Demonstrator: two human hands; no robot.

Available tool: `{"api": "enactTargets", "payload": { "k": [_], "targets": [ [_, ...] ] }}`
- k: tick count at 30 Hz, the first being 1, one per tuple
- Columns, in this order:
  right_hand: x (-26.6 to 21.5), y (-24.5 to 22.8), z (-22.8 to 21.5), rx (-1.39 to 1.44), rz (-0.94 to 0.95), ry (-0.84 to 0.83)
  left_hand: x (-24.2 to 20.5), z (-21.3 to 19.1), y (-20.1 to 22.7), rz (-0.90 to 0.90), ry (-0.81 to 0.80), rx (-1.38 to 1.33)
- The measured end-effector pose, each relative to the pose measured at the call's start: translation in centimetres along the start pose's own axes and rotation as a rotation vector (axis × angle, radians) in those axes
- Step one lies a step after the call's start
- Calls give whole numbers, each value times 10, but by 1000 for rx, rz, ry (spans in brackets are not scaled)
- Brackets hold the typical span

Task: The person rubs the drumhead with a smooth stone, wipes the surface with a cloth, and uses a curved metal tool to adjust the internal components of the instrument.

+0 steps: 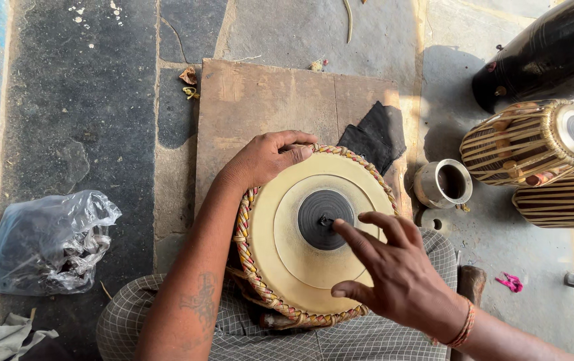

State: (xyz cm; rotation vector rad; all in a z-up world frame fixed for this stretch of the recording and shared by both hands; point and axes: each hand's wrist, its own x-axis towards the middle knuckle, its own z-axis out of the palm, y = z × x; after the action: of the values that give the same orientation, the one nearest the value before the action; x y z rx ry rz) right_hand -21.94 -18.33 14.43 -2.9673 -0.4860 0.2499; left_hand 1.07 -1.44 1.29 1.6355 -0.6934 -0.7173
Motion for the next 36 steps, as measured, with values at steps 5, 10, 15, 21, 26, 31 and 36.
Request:
{"api": "enactTargets", "payload": {
  "k": [5,10,15,21,26,31,36],
  "targets": [
    [10,-6,1,213,-12,9,-1,2,3,-25,32,8],
    [7,-16,9,119,3,3,0,2,3,-47,78,52],
    [9,-14,12,69,83,14,-3,1,9,-52,100,164],
    [16,-15,18,78,89,-8,-6,4,6,-59,111,174],
    [4,-21,9,145,111,28,-4,0,5,-52,123,157],
    [16,-13,16,95,118,24,-5,2,10,-47,143,194],
    [2,-27,11,165,114,-21,-6,0,3,-34,180,190]
  ]
}}
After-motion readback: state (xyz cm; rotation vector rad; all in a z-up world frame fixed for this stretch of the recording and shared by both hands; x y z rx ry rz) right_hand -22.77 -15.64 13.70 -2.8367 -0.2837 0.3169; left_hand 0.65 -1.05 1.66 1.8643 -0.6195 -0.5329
